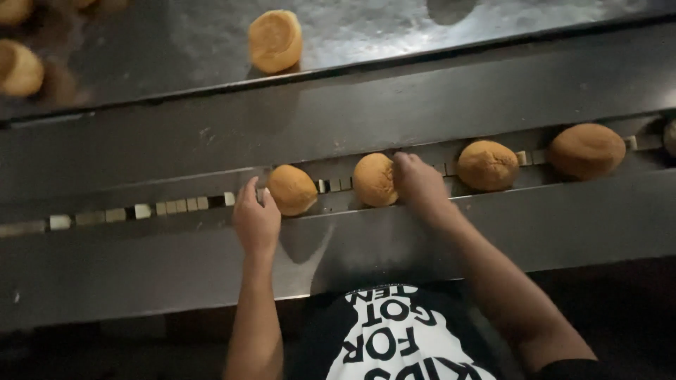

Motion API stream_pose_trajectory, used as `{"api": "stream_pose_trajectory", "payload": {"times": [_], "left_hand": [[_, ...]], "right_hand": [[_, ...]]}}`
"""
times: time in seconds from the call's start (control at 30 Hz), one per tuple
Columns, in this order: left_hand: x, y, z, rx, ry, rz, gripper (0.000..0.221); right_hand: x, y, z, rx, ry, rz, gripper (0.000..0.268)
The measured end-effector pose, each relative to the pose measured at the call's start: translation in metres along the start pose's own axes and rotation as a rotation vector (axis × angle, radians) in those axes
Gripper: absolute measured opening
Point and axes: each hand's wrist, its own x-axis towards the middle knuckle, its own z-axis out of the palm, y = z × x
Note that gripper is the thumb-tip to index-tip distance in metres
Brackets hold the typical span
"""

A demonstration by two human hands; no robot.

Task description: Sorting and placing burger buns onto a moving conveyor belt in a bakery production line.

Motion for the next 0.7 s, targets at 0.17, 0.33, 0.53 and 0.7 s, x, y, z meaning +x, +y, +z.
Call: {"api": "stream_pose_trajectory", "payload": {"times": [0.17, 0.33, 0.53, 0.7], "left_hand": [[0.031, 0.054, 0.005, -0.076, 0.111, 0.415, 0.040], [0.099, 0.128, 0.009, 0.026, 0.110, 0.511, 0.064], [0.213, 0.130, 0.068, 0.350, 0.025, 0.439, 0.094], [0.213, 0.118, 0.074, 0.248, 0.215, 0.509, 0.053]], "right_hand": [[-0.051, -0.001, -0.010, 0.065, 0.451, -0.102, 0.028], [-0.046, 0.026, -0.048, 0.189, 0.604, -0.156, 0.022], [0.046, 0.062, -0.149, 0.136, 0.747, -0.353, 0.035], [0.156, 0.071, -0.220, 0.080, 0.754, -0.393, 0.035]]}}
